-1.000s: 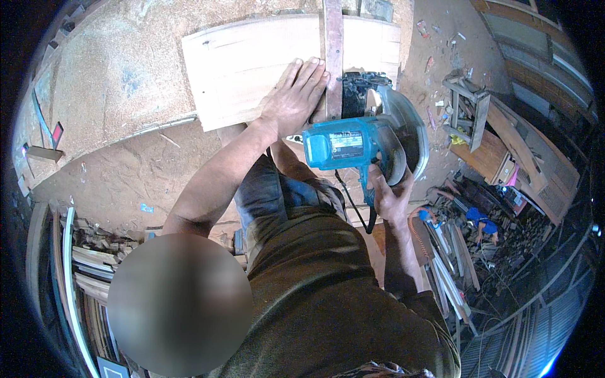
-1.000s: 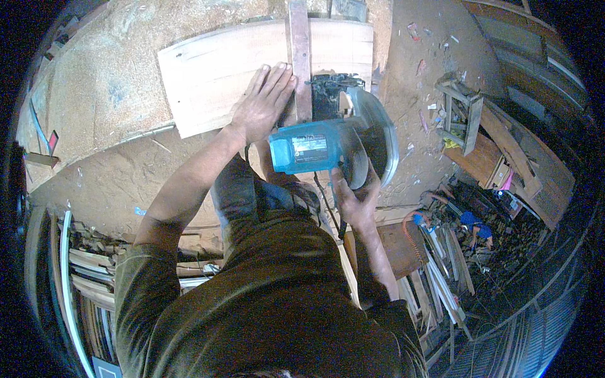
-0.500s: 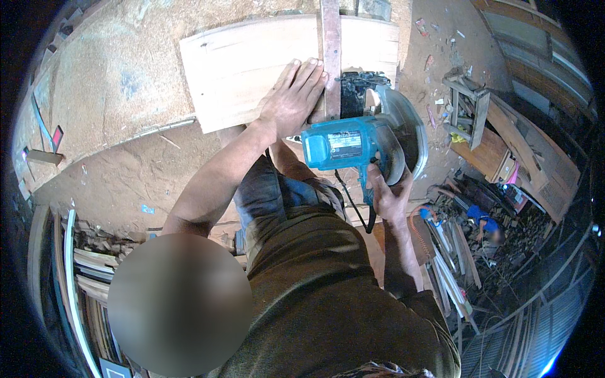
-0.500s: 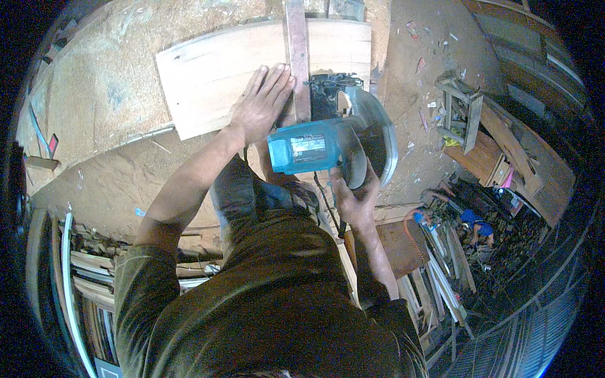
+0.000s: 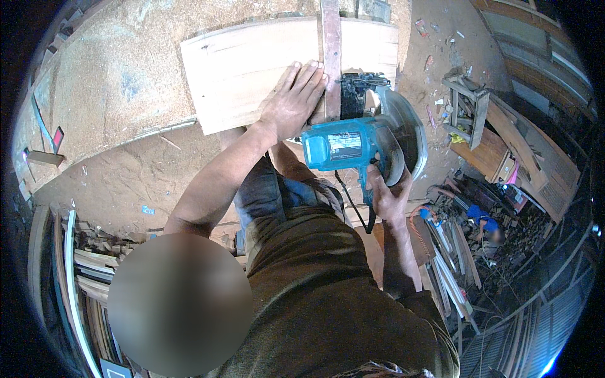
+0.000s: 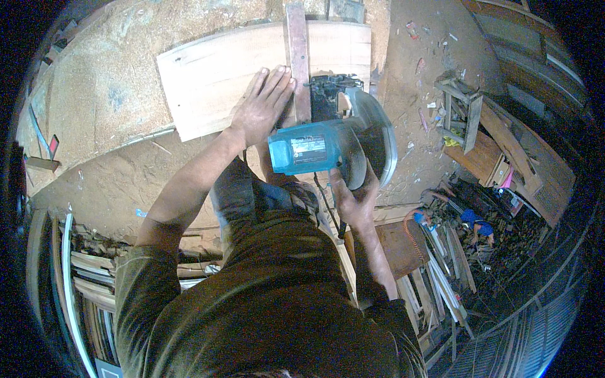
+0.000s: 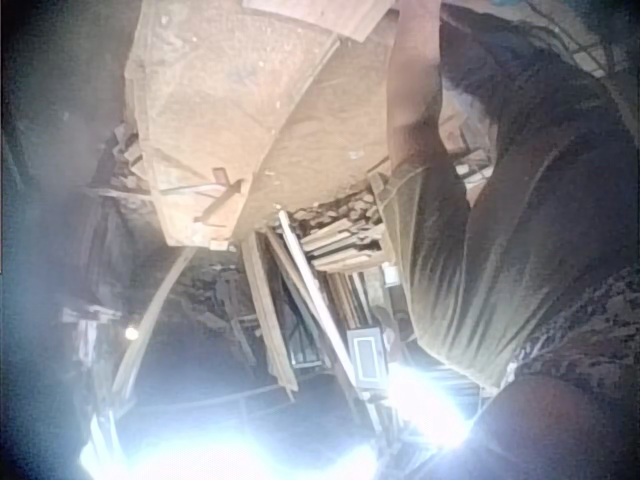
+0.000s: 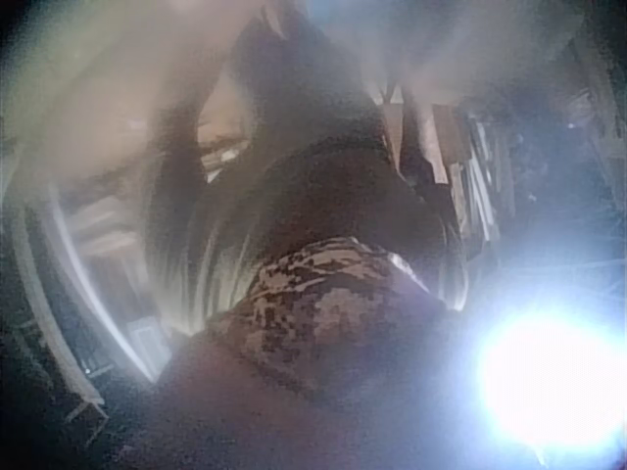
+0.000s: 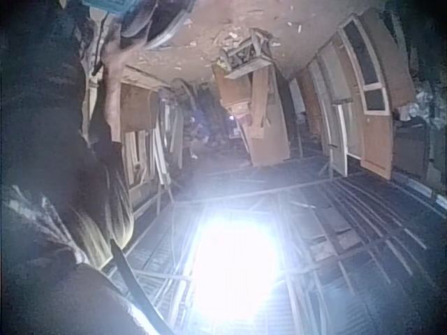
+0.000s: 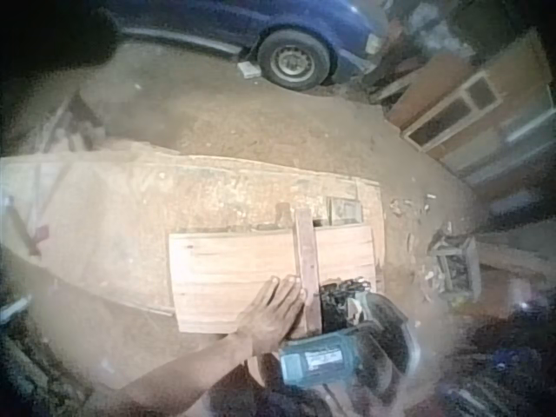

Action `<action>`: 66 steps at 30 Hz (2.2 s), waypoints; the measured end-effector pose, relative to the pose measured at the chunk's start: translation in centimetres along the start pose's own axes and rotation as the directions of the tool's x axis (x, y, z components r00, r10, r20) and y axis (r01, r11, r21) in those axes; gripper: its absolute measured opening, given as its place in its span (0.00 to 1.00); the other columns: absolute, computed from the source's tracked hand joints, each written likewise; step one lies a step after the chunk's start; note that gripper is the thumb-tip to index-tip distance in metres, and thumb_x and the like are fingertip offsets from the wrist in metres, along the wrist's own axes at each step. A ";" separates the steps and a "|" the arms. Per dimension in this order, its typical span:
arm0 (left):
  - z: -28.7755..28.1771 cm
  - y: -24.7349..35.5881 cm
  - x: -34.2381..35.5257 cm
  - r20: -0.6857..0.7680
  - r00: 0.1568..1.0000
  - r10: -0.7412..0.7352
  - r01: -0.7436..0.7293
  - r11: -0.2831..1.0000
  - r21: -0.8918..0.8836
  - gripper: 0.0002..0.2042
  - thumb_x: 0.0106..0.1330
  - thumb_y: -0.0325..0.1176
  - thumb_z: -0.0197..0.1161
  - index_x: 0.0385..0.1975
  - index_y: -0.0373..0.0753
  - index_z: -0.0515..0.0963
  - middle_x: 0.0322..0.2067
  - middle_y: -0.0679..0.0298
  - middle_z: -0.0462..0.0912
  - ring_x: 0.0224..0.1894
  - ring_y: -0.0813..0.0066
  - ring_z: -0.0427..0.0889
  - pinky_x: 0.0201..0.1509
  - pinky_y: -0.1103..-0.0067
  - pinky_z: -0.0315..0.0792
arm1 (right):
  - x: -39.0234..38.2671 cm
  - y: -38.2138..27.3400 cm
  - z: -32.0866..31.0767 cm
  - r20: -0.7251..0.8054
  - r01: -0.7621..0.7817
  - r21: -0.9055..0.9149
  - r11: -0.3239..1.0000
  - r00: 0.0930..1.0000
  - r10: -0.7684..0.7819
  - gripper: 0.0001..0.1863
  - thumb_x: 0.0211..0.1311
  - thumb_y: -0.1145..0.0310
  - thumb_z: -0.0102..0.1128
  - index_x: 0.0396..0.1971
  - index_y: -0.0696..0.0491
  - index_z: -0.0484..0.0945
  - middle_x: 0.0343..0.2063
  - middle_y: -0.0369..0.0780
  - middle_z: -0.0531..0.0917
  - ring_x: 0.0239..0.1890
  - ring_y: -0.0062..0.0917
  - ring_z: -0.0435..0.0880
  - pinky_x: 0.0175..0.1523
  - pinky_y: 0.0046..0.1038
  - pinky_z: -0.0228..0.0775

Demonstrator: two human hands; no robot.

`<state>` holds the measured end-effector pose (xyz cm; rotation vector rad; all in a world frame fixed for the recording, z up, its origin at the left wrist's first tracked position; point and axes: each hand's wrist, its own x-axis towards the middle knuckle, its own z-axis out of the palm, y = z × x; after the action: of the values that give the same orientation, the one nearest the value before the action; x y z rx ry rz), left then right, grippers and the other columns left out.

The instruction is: The person uses a circular saw to cut a rectangular wooden board on a workbench. They align a metal straight edge as a guide and make several cuts to trim the board's edges. The person handles the saw and the wood directly, adjusting the position of the board between cuts.

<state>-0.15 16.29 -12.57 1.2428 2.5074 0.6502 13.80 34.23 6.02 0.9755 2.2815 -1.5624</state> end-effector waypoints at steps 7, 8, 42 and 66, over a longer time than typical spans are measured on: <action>0.0 0.0 -0.1 0.004 1.000 0.014 -0.014 0.997 0.073 0.37 0.62 0.35 0.57 0.73 0.29 0.58 0.76 0.47 0.55 0.81 0.54 0.45 0.84 0.55 0.36 | 0.0 -0.3 0.1 -0.020 -0.028 -0.020 0.999 0.999 0.028 0.21 0.67 0.71 0.66 0.56 0.63 0.74 0.48 0.41 0.83 0.50 0.22 0.79 0.56 0.28 0.73; 0.0 0.0 -0.1 0.002 1.000 0.014 -0.014 0.997 0.072 0.37 0.63 0.35 0.56 0.73 0.29 0.58 0.75 0.47 0.55 0.81 0.54 0.46 0.84 0.55 0.37 | 0.0 -0.3 0.1 -0.020 -0.039 -0.026 0.999 0.999 0.039 0.21 0.67 0.71 0.66 0.56 0.63 0.74 0.48 0.40 0.83 0.50 0.22 0.79 0.57 0.28 0.73; 0.1 0.0 0.1 -0.067 0.997 0.032 -0.025 0.994 0.107 0.35 0.66 0.40 0.49 0.72 0.26 0.59 0.73 0.44 0.61 0.79 0.50 0.52 0.82 0.52 0.42 | 1.1 -0.2 0.0 -0.011 0.055 -0.010 0.998 0.998 -0.055 0.22 0.67 0.73 0.64 0.59 0.62 0.74 0.50 0.40 0.83 0.53 0.23 0.80 0.60 0.29 0.71; -0.2 0.1 0.4 0.013 1.000 0.021 -0.022 0.993 0.113 0.35 0.67 0.37 0.50 0.74 0.27 0.55 0.77 0.45 0.50 0.81 0.51 0.44 0.83 0.54 0.39 | 1.3 -2.1 0.7 -0.035 0.023 0.023 0.999 0.999 -0.023 0.17 0.65 0.74 0.65 0.51 0.63 0.77 0.44 0.40 0.85 0.47 0.23 0.82 0.55 0.30 0.75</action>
<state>-0.47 16.60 -12.36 1.3099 2.5560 0.5109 11.38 33.72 6.62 0.9938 2.3108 -1.5975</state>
